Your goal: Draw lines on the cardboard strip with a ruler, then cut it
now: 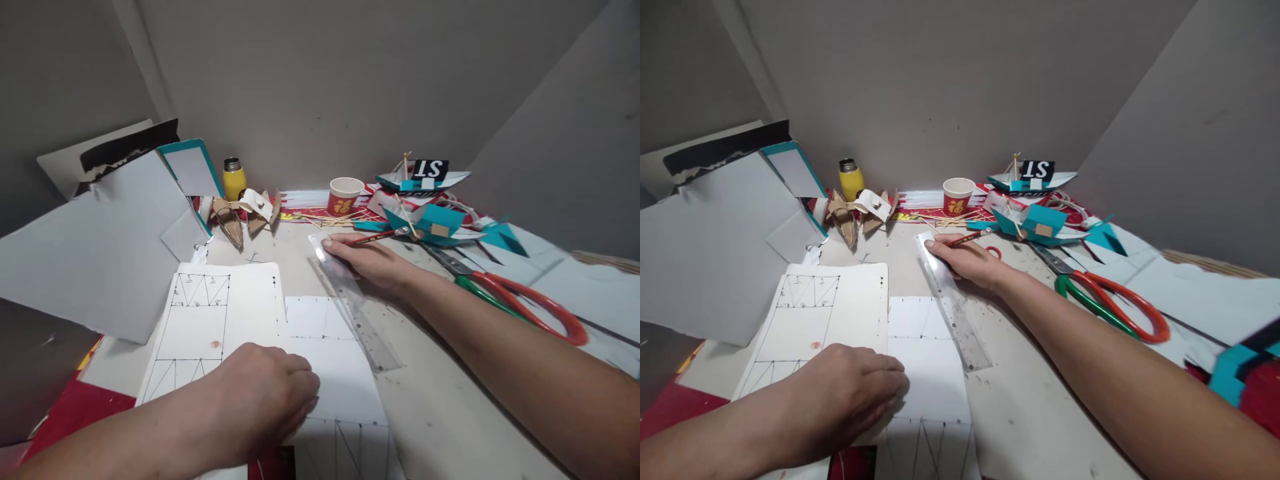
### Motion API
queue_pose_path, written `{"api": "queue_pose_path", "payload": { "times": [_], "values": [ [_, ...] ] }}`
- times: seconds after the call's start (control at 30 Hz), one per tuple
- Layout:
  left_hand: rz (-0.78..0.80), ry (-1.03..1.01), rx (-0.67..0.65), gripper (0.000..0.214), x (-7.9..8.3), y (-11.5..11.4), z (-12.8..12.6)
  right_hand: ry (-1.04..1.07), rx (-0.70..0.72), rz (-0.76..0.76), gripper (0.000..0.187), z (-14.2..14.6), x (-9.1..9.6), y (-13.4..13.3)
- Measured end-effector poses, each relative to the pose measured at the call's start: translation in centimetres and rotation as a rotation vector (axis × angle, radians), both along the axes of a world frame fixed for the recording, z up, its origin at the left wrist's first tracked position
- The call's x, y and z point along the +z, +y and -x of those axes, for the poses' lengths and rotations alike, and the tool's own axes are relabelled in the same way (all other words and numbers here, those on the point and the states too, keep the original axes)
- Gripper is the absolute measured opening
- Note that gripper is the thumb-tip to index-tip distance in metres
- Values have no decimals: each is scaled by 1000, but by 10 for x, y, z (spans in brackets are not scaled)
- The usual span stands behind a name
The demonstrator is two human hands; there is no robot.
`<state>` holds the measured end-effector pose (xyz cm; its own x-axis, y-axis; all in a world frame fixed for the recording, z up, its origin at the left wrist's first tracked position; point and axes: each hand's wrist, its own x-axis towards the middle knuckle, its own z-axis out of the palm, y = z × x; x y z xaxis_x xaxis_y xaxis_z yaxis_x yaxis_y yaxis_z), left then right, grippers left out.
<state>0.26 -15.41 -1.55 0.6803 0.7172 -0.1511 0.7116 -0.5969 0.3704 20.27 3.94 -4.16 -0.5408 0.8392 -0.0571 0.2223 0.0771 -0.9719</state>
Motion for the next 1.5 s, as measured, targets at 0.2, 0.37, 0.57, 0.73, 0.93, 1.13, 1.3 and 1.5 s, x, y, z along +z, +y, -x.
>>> {"api": "queue_pose_path", "payload": {
  "times": [0.2,0.37,0.57,0.73,0.93,1.13,1.3,1.5],
  "values": [
    [-21,-50,8,22,-2,0,0,171,-42,112,53,1,-6,8],
    [173,-294,230,30,4,7,4,353,-84,221,43,2,-3,7],
    [495,-528,604,40,3,13,6,415,-70,305,37,4,1,0],
    [709,-741,681,44,-3,14,2,413,0,330,32,9,6,-10],
    [836,-915,664,32,-7,16,0,404,121,323,39,14,11,-24],
    [851,-874,742,30,-11,16,0,400,103,310,39,13,10,-19],
    [849,-806,759,29,-6,15,-2,527,-340,251,42,9,6,2],
    [829,-660,717,25,1,16,-7,601,-546,203,36,4,2,16]
  ]
}}
